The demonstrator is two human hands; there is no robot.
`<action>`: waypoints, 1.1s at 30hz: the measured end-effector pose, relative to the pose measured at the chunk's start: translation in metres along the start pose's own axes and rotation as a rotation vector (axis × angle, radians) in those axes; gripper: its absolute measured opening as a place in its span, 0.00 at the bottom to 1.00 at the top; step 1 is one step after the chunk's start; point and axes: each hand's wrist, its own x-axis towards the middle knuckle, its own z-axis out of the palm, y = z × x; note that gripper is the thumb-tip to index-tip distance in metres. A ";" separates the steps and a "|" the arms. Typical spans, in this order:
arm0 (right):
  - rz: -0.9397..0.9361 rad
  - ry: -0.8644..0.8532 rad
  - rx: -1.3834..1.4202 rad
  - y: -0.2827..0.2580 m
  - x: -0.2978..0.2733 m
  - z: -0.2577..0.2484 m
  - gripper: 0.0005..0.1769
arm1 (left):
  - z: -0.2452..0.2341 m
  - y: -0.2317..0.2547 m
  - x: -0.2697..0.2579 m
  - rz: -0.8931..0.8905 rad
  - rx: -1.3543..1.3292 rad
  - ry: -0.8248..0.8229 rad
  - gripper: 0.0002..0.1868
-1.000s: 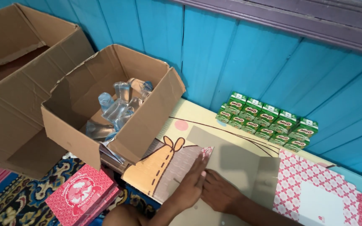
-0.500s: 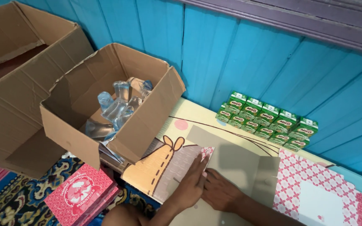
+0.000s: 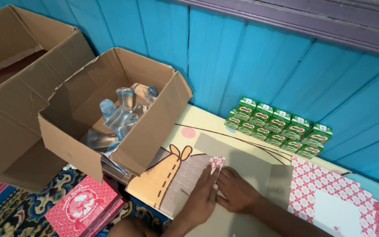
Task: Folding and assembling cardboard boxes for packaging
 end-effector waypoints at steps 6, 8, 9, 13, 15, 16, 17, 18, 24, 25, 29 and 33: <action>0.024 -0.037 -0.024 -0.001 0.004 -0.010 0.32 | -0.003 0.003 0.001 0.109 0.001 0.123 0.31; 0.114 -0.072 0.038 0.011 0.002 -0.006 0.41 | -0.015 0.008 0.005 -0.030 -0.103 0.076 0.31; 0.115 -0.071 0.039 0.018 0.000 -0.002 0.41 | -0.014 0.004 0.005 -0.031 -0.102 0.076 0.31; 0.178 -0.059 -0.149 0.037 -0.001 0.000 0.43 | -0.014 0.019 0.002 -0.011 -0.093 0.098 0.31; 0.152 -0.065 -0.166 0.040 0.000 -0.001 0.42 | 0.000 0.012 0.001 0.022 -0.078 0.051 0.33; 0.149 -0.055 -0.137 0.041 0.000 0.000 0.41 | 0.014 -0.006 0.001 0.138 0.058 0.129 0.32; 0.146 -0.047 -0.107 0.042 -0.001 0.001 0.40 | 0.029 -0.025 0.000 0.253 0.193 0.207 0.32; 0.146 -0.048 -0.107 0.043 -0.002 0.003 0.40 | 0.025 -0.020 0.000 0.253 0.193 0.207 0.32; 0.148 -0.002 -0.100 0.032 0.003 -0.006 0.37 | -0.004 -0.008 0.003 0.028 -0.053 0.095 0.28; 0.158 -0.056 -0.133 0.037 0.000 -0.001 0.40 | -0.008 -0.009 0.004 -0.014 -0.124 0.111 0.27; 0.118 -0.069 -0.199 0.040 -0.001 0.005 0.40 | -0.022 -0.005 0.006 -0.138 -0.240 0.105 0.28; 0.128 -0.074 -0.208 0.037 -0.002 0.006 0.41 | -0.016 -0.004 0.004 -0.158 -0.262 0.106 0.27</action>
